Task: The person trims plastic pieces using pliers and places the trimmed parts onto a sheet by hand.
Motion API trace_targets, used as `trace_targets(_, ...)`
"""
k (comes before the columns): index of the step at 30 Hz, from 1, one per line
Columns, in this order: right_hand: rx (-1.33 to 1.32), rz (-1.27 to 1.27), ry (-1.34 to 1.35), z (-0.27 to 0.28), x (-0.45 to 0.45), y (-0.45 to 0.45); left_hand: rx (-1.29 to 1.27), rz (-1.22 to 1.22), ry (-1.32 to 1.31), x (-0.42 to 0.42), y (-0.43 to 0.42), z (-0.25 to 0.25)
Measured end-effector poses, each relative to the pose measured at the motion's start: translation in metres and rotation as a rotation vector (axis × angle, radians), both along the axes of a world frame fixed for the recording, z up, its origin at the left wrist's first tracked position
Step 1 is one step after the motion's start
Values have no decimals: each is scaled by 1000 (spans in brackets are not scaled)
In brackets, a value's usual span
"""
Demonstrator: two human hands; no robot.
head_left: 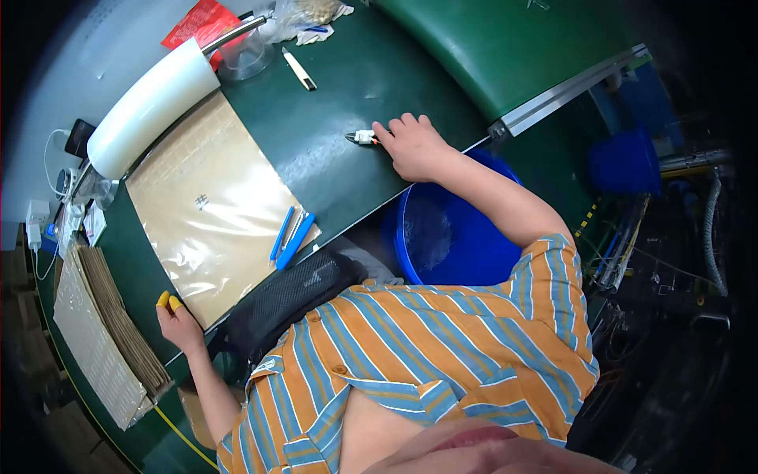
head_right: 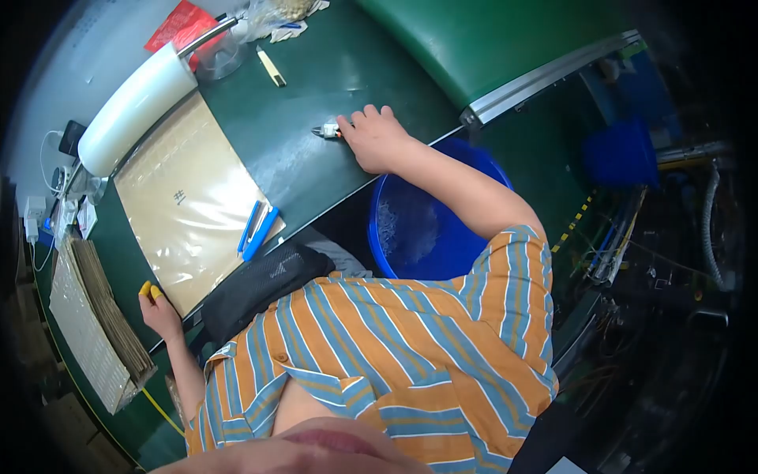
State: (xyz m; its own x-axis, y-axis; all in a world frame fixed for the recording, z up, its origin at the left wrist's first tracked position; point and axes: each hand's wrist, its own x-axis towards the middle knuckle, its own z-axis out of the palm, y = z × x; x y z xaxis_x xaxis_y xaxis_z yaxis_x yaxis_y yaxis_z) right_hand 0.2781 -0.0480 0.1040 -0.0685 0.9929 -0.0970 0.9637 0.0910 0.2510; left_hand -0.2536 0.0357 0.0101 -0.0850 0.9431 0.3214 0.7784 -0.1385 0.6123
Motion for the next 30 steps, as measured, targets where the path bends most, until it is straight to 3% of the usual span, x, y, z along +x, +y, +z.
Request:
trace_targets(5,316,179,-86,27,53,4,-27,29,3,2,1,-1)
trace_targets(8,489,124,-125,67,105,31,1,42,149,2,3,-5)
trace_targets(11,698,25,-116,96,192,62,-28,76,122,6,2,-3)
trace_targets(13,731,-248,-187,104,256,76,-52,84,100,10,2,2)
trace_targets(14,746,-245,-199,110,277,82,-53,85,98,10,2,2)
trace_targets(16,590,-812,-142,124,310,93,-53,85,104,9,2,0)
trace_targets(17,612,-814,-152,128,317,98,-51,85,112,8,3,-1)
trace_targets(19,615,-1070,-44,133,327,104,-27,70,168,5,3,-4)
trace_targets(24,524,-1271,-24,137,341,122,-43,79,195,10,2,0)
trace_targets(30,547,-1296,32,141,348,132,-70,72,170,8,3,-6)
